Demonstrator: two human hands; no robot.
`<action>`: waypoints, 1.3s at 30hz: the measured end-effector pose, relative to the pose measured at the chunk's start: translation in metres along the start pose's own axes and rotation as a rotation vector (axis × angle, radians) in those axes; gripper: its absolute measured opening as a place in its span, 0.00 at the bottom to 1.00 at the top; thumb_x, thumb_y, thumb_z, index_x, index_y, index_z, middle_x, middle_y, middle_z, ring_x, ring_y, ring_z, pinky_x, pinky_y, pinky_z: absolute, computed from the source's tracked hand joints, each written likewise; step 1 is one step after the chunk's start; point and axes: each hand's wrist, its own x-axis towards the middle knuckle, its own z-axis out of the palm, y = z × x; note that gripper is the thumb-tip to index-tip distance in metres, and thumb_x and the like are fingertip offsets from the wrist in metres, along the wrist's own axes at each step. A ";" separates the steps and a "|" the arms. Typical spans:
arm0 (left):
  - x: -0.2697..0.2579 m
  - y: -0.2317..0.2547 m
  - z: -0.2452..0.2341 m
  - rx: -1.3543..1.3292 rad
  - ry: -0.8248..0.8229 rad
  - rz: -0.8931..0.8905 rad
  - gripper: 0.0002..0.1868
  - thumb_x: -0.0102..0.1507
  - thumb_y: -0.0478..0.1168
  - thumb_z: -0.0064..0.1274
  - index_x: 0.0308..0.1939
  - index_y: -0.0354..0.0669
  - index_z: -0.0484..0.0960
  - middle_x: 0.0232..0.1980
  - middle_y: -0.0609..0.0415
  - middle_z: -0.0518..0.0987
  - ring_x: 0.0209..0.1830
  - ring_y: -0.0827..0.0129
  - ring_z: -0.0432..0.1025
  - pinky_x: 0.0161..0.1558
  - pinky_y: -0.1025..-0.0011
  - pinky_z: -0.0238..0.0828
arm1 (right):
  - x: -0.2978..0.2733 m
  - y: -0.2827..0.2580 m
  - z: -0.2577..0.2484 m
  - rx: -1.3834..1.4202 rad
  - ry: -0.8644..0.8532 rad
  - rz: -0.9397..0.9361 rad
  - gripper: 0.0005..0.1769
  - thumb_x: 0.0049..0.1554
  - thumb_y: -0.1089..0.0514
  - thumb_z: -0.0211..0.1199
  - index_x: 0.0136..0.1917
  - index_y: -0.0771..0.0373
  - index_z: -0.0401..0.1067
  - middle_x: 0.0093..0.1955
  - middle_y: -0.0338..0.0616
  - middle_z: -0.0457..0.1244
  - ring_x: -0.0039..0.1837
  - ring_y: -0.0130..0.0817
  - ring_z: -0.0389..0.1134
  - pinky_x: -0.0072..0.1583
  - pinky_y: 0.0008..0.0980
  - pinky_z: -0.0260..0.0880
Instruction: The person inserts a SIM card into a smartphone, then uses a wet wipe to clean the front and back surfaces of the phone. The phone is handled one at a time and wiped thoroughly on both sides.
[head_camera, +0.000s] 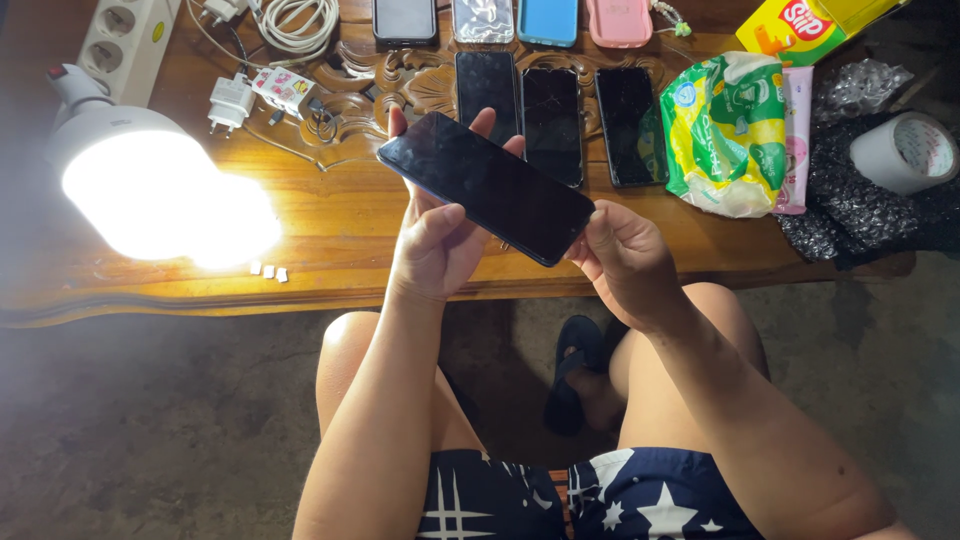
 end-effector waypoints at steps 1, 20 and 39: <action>0.000 0.000 0.000 0.012 -0.004 -0.004 0.62 0.58 0.28 0.62 0.79 0.88 0.41 0.84 0.41 0.53 0.84 0.36 0.51 0.78 0.36 0.57 | 0.000 0.000 0.000 0.004 -0.014 -0.002 0.18 0.68 0.47 0.54 0.56 0.64 0.72 0.54 0.41 0.68 0.57 0.28 0.67 0.65 0.35 0.67; -0.007 -0.003 0.004 0.084 -0.014 0.038 0.57 0.61 0.30 0.60 0.79 0.86 0.42 0.82 0.42 0.55 0.84 0.35 0.51 0.78 0.35 0.56 | 0.002 0.002 -0.005 0.181 -0.058 0.103 0.19 0.71 0.50 0.49 0.65 0.65 0.68 0.59 0.43 0.68 0.60 0.29 0.68 0.64 0.34 0.68; -0.022 -0.007 0.015 -0.119 0.180 -0.125 0.25 0.73 0.50 0.39 0.75 0.74 0.65 0.86 0.51 0.51 0.82 0.50 0.48 0.77 0.40 0.43 | 0.018 -0.014 -0.021 0.406 -0.013 0.142 0.24 0.73 0.43 0.43 0.59 0.62 0.72 0.55 0.41 0.69 0.57 0.33 0.70 0.60 0.36 0.70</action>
